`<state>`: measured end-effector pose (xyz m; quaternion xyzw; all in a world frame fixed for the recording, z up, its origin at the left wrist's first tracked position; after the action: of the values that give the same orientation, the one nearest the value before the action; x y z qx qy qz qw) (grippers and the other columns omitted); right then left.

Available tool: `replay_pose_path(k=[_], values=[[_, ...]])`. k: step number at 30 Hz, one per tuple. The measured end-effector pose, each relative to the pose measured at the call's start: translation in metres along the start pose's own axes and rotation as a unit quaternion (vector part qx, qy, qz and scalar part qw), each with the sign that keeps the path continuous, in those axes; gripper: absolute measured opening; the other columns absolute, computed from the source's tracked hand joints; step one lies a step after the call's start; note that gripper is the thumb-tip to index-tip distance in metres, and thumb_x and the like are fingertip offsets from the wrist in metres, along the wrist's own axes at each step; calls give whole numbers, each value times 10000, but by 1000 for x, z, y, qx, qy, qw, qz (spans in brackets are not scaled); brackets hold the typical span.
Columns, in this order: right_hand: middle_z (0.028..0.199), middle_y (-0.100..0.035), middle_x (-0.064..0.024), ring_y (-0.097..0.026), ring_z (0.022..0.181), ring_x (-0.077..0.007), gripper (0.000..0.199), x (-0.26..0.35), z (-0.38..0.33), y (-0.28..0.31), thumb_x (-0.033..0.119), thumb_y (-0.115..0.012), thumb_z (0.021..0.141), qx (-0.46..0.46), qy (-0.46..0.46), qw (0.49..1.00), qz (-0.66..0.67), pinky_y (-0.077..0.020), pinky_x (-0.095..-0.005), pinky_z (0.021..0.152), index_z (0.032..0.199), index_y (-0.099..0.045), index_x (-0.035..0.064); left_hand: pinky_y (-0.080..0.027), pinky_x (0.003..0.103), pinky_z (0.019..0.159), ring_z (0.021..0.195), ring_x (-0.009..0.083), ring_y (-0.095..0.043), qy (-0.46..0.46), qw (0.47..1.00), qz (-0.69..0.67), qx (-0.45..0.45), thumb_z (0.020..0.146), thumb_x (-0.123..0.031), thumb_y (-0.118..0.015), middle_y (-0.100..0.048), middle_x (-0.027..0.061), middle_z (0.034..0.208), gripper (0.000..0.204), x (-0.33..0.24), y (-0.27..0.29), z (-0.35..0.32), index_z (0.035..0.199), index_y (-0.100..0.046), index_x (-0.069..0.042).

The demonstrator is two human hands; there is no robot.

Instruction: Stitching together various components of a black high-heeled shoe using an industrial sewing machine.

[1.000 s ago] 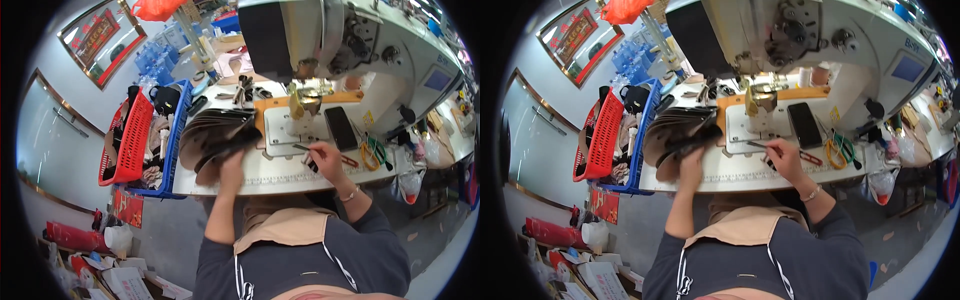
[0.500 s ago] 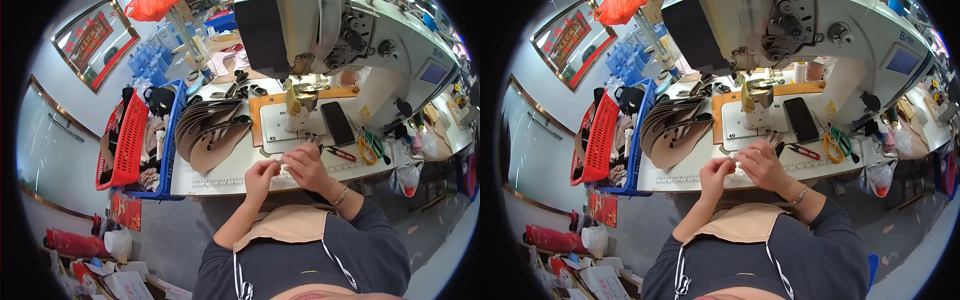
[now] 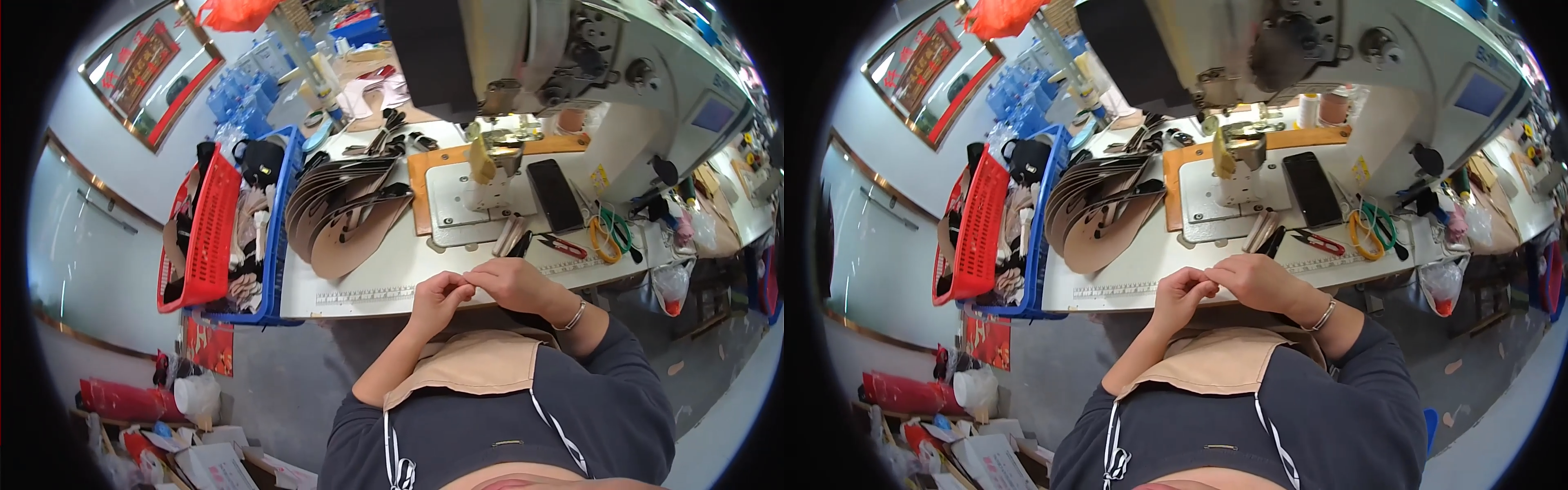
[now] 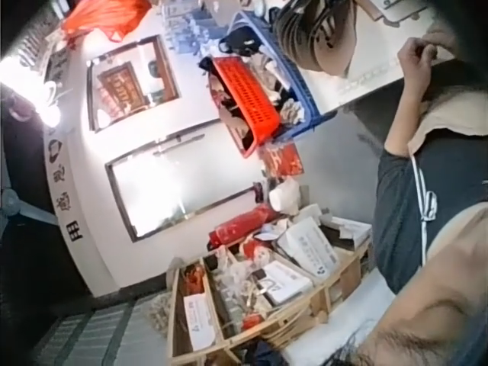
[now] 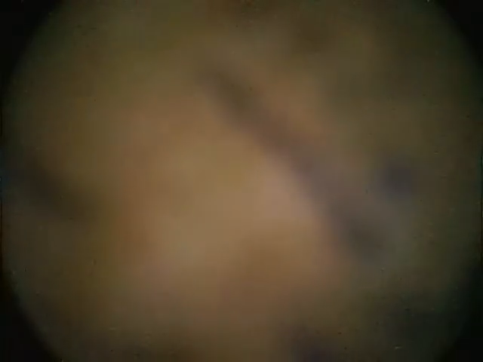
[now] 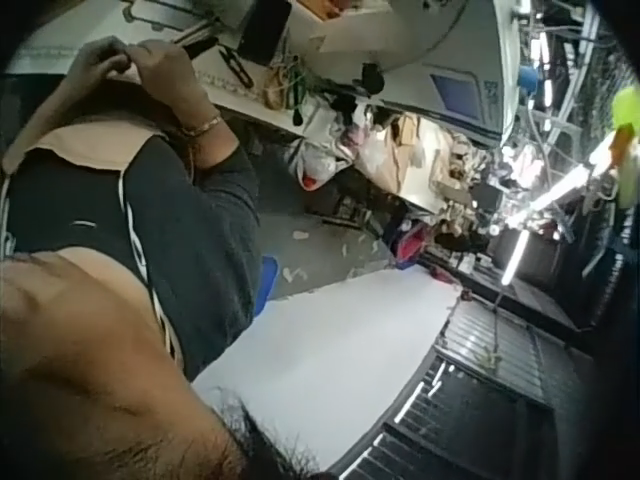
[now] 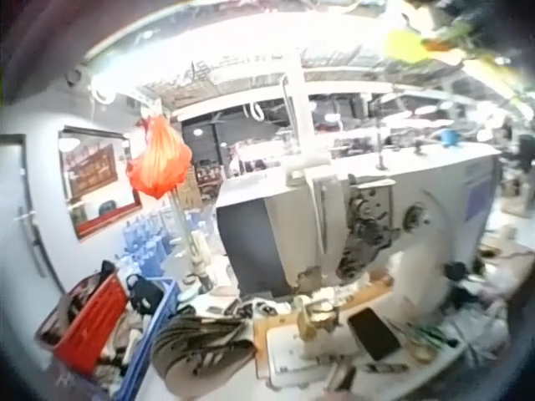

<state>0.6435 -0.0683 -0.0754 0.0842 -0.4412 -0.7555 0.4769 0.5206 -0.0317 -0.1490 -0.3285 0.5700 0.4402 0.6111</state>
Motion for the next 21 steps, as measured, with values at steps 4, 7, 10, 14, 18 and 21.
replay_pose_path(k=[4,7,10,14,18,21], values=[[771,-626,-89,-623,688,-254,125,5,3,-5,50,-591,751,23,-10,999,26,-503,-334,606,875,-601,36,-512,236,691,729,113,-607,36,995,-78,44,854,5,-604,-644,63,787,26,8,2,-4,849,-604,30],[787,-640,-101,-631,687,-257,172,7,6,-12,18,-627,717,44,-19,999,23,-509,-329,601,889,-623,31,-507,240,701,738,111,-596,34,993,-102,52,863,6,-592,-635,60,787,27,7,5,-7,847,-599,26],[760,-636,-101,-624,656,-251,184,6,7,-13,2,-637,704,27,-26,999,23,-499,-324,573,885,-627,36,-503,241,702,740,111,-591,19,990,-132,40,869,5,-586,-628,60,790,21,0,0,-9,861,-590,24],[703,-614,-80,-606,628,-252,144,3,10,-10,48,-631,744,-32,-80,991,99,-488,-343,567,888,-631,42,-503,238,704,740,109,-590,-8,990,-136,16,872,-1,-588,-628,56,790,34,-1,6,-16,894,-580,24],[715,-625,-84,-609,625,-255,140,1,7,-13,53,-629,759,-9,-76,988,137,-492,-340,572,899,-632,46,-506,235,708,753,105,-594,42,994,-94,29,868,0,-594,-630,54,792,25,0,12,-15,871,-584,23],[747,-636,-103,-618,635,-261,165,4,5,-17,-3,-628,730,50,-62,989,122,-494,-337,563,891,-629,36,-505,233,704,758,98,-591,61,995,-59,51,861,7,-601,-633,54,793,23,1,12,-16,857,-592,28]])
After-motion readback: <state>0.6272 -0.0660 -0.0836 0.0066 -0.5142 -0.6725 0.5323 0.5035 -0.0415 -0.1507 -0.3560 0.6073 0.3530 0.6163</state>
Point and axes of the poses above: each hand's wrist, its own z-axis towards the middle knuckle, its own y-axis out of the back of the hand, x = y × z, the point moved 7 cm from there along z, towards the middle knuckle
